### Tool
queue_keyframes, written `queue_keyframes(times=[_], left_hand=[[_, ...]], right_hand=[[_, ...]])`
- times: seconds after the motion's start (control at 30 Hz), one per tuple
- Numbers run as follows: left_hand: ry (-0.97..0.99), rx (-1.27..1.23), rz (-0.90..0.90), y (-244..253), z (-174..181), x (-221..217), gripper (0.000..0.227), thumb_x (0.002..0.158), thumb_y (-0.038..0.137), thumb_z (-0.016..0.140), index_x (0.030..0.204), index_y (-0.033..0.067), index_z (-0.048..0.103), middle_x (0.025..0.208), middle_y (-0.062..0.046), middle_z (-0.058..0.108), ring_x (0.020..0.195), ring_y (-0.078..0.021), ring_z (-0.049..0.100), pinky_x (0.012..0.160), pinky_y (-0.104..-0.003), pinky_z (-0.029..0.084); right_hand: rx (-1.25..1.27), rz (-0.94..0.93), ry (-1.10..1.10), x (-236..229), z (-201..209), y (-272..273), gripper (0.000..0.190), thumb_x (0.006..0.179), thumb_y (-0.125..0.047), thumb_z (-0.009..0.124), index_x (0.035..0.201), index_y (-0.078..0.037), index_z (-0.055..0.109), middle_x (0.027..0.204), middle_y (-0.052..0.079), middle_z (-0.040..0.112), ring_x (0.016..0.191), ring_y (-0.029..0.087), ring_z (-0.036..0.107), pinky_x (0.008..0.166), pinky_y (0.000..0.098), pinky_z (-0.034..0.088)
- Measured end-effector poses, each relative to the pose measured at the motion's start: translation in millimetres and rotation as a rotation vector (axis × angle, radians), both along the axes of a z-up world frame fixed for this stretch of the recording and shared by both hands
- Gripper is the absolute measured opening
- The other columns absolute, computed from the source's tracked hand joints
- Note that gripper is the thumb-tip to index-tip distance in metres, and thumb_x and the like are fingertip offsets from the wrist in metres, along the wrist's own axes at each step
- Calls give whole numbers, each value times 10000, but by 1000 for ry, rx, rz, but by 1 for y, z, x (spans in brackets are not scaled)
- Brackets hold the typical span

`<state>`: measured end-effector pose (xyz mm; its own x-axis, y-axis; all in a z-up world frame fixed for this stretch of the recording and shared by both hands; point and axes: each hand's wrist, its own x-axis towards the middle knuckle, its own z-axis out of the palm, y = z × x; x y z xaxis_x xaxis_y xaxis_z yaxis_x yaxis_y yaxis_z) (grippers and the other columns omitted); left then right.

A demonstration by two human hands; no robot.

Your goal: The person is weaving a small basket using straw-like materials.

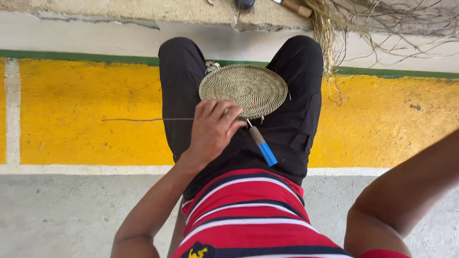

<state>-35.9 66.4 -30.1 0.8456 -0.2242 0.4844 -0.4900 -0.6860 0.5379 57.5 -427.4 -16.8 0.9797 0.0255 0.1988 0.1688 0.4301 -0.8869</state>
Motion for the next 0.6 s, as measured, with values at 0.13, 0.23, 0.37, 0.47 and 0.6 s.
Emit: queue_keyframes(times=[0.13, 0.23, 0.37, 0.47, 0.6], left_hand=[[36, -1, 1, -8, -4, -3, 272, 913, 269, 784, 1131, 131, 698, 1090, -1, 651, 1073, -226, 570, 1028, -432, 384], [38, -42, 43, -9, -12, -5, 254, 921, 267, 777, 1122, 138, 695, 1070, 10, 647, 1047, -219, 570, 1017, -439, 376], [43, -65, 44, -7, -17, -9, 223, 959, 246, 751, 1143, 135, 691, 1074, 6, 636, 1052, -209, 573, 1019, -446, 346], [43, -62, 31, -14, -4, -3, 195, 976, 235, 746, 1146, 154, 694, 1045, 11, 620, 1039, -197, 570, 1026, -450, 316], [-19, 38, 38, -26, 31, 9, 198, 996, 190, 733, 1192, 209, 710, 967, 35, 563, 1001, -163, 550, 1070, -479, 273]], right_hand=[[-256, -140, -163, -27, 16, 75, 340, 1296, -307, 445, 1125, -60, 604, 963, 78, 605, 828, 174, 643, 805, 392, 625], [-400, 375, 192, -75, 30, 208, 464, 1098, -429, 233, 1124, -73, 529, 1050, 123, 721, 935, 193, 733, 818, 330, 610], [-768, 420, 381, -102, 34, 269, 132, 1082, -164, 459, 1130, -42, 475, 1032, 107, 735, 784, 142, 683, 688, 276, 575], [-671, 422, 512, -103, 43, 277, 113, 1083, -162, 449, 1136, -63, 463, 916, 100, 701, 621, 129, 636, 554, 260, 529], [-212, 432, 585, -97, 54, 257, 88, 1089, -154, 422, 1153, -93, 428, 847, 82, 623, 531, 114, 598, 483, 263, 534]])
